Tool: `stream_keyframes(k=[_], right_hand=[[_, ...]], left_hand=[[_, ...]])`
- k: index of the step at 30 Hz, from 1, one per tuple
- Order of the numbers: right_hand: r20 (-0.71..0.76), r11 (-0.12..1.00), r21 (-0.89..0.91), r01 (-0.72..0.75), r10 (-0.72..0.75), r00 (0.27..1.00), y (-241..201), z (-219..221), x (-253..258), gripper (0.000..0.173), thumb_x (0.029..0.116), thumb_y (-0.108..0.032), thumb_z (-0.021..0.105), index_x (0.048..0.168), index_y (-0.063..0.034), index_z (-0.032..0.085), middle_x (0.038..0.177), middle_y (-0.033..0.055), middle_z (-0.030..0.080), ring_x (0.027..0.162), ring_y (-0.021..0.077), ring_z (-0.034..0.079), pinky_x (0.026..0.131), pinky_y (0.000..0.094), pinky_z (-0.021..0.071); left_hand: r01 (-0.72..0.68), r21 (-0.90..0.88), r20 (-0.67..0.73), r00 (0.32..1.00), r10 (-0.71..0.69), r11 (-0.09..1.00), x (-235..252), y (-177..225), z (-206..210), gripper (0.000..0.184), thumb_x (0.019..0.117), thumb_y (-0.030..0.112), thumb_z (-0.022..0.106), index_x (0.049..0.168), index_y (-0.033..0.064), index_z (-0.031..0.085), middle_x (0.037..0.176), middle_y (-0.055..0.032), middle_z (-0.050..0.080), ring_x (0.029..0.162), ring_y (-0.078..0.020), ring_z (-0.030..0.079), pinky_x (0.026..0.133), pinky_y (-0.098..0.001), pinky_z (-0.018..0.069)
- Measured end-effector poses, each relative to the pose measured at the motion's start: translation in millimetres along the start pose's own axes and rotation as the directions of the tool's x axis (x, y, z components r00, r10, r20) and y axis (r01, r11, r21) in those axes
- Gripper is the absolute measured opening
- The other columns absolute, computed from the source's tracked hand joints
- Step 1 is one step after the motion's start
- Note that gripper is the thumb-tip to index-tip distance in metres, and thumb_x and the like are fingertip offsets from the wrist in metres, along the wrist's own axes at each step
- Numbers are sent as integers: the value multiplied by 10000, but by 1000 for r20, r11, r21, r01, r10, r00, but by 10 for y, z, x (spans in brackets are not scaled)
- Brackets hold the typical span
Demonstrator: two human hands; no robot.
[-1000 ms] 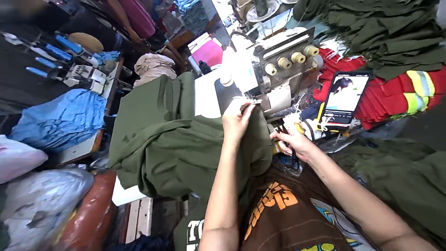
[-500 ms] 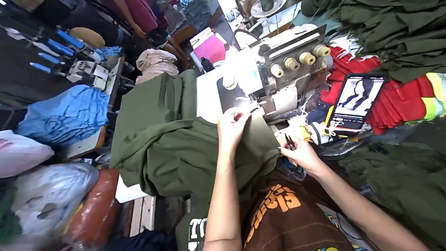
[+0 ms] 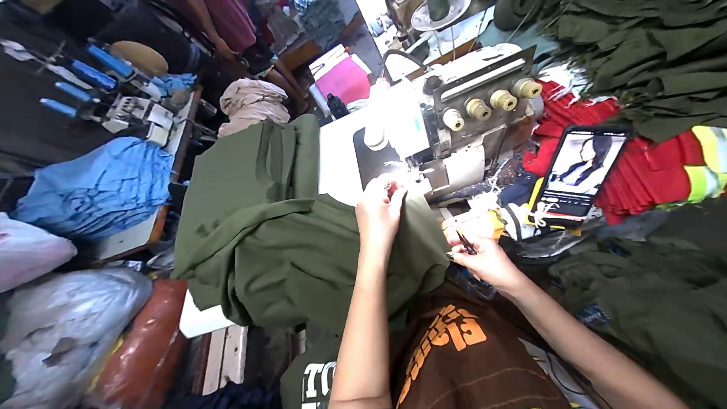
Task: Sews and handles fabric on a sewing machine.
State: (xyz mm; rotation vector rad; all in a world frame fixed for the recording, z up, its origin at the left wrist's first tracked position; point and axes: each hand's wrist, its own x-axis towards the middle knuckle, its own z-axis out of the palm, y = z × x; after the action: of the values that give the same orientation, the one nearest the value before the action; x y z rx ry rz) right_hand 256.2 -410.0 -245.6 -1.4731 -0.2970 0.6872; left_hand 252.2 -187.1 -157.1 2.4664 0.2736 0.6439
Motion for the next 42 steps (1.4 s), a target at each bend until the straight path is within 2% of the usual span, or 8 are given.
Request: stream_keyframes(k=[5, 9, 21, 25, 30, 33, 36, 42], right_hand=[[46, 1000, -21, -19, 20, 999, -43, -22, -23, 275, 928, -35, 673, 1195, 24, 659, 964, 2, 680, 593, -33, 512, 531, 138, 436], [74, 1000, -5, -22, 22, 997, -60, -20, -44, 255, 924, -52, 671, 1169, 17, 665, 836, -33, 660, 536, -35, 479, 490, 138, 405], [61, 993, 97, -61, 55, 997, -151, 38, -70, 237, 926, -37, 669, 1163, -26, 660, 796, -42, 644, 484, -11, 455, 444, 148, 396], [49, 993, 116, -35, 30, 998, -163, 54, -72, 243, 920, -52, 679, 1161, -36, 656, 798, -48, 647, 479, -8, 457, 437, 149, 396], [-16, 985, 134, 110, -109, 994, -302, 138, 36, 459, 901, 2, 667, 1338, -73, 550, 848, -39, 646, 513, 14, 490, 434, 159, 411], [-76, 952, 34, 303, -300, 951, -406, 164, 272, 557, 897, 14, 674, 1427, -48, 517, 1001, 27, 693, 719, 50, 634, 618, 185, 540], [-67, 888, -146, 436, -448, 891, -473, 159, 541, 347, 956, -34, 622, 1302, -13, 647, 1104, 44, 720, 877, 30, 664, 814, 194, 563], [-110, 789, -432, 438, -528, 842, -471, 223, 724, 288, 994, -113, 600, 1253, -84, 723, 1101, 37, 752, 893, 51, 705, 845, 232, 585]], left_hand=[[-147, 479, -99, 971, 219, 866, -226, 192, 224, 167, 1000, 81, 612, 1066, 92, 766, 1127, -143, 699, 1090, -342, 656, 930, -559, 498], [-113, 625, -119, 964, 238, 773, -512, 301, 477, 287, 957, 38, 604, 1197, 98, 749, 1185, -126, 719, 1069, -290, 670, 989, -522, 421], [-112, 516, -174, 957, 232, 849, -479, 141, 567, 342, 1027, 109, 522, 1320, 125, 700, 1335, -114, 681, 1234, -298, 638, 1116, -553, 402], [-155, 449, -187, 947, 262, 880, -423, 107, 533, 263, 1007, 133, 559, 1187, 67, 739, 1205, -113, 733, 1174, -297, 670, 1047, -478, 492], [-170, 261, -85, 977, 198, 950, -163, 7, 336, 276, 1049, 196, 536, 1202, 32, 697, 1240, -121, 710, 1228, -271, 644, 1123, -485, 439], [-133, 206, 93, 989, 115, 970, 160, -105, 189, 322, 1074, 225, 494, 1281, 44, 661, 1326, -116, 668, 1289, -269, 600, 1156, -498, 396], [-126, 246, 184, 980, 82, 961, 466, -215, 136, 330, 1073, 255, 501, 1273, 47, 662, 1272, -158, 672, 1236, -319, 620, 1111, -515, 439], [9, 203, 155, 987, -41, 979, 770, -375, 139, 546, 1008, 268, 634, 1493, 53, 503, 1524, -171, 514, 1423, -349, 471, 1203, -514, 341]])
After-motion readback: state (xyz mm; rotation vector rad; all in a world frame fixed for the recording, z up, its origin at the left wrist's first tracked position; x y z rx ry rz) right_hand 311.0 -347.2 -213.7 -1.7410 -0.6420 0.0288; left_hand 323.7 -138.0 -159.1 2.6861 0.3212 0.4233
